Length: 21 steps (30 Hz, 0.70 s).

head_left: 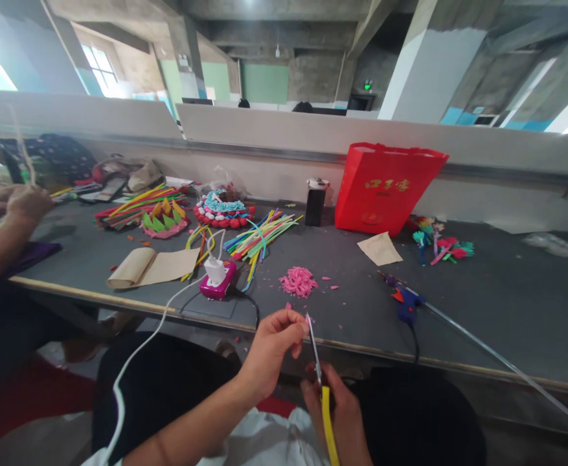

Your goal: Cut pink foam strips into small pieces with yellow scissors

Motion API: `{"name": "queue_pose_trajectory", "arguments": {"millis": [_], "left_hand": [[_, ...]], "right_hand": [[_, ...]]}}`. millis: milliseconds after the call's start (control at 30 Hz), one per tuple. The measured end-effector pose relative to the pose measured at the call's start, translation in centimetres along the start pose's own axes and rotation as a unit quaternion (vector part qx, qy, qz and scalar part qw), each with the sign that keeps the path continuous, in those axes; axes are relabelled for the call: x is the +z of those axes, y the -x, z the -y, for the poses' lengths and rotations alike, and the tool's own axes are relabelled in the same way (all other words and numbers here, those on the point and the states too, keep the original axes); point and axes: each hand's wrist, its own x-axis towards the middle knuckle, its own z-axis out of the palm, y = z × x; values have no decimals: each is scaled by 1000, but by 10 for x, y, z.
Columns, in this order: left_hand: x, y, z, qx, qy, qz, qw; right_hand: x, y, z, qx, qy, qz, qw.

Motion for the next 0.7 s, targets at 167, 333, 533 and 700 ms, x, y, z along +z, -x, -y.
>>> {"name": "queue_pose_trajectory", "arguments": {"millis": [167,333,533,700], "left_hand": [[-2,0,1,5,-12,-6,1000],[-2,-1,2,19,-14,-10,1000],[-1,1,2,14,-8,-14,1000],[0,1,4,12,-2,-18,1000]], "right_hand": [[3,1,-1,-38,-3,-25,999],[3,1,1,-56,-2,-41,998],[3,0,3,-44,0,-44,998],[4,2,-1,-38,-3,-17,999]]}}
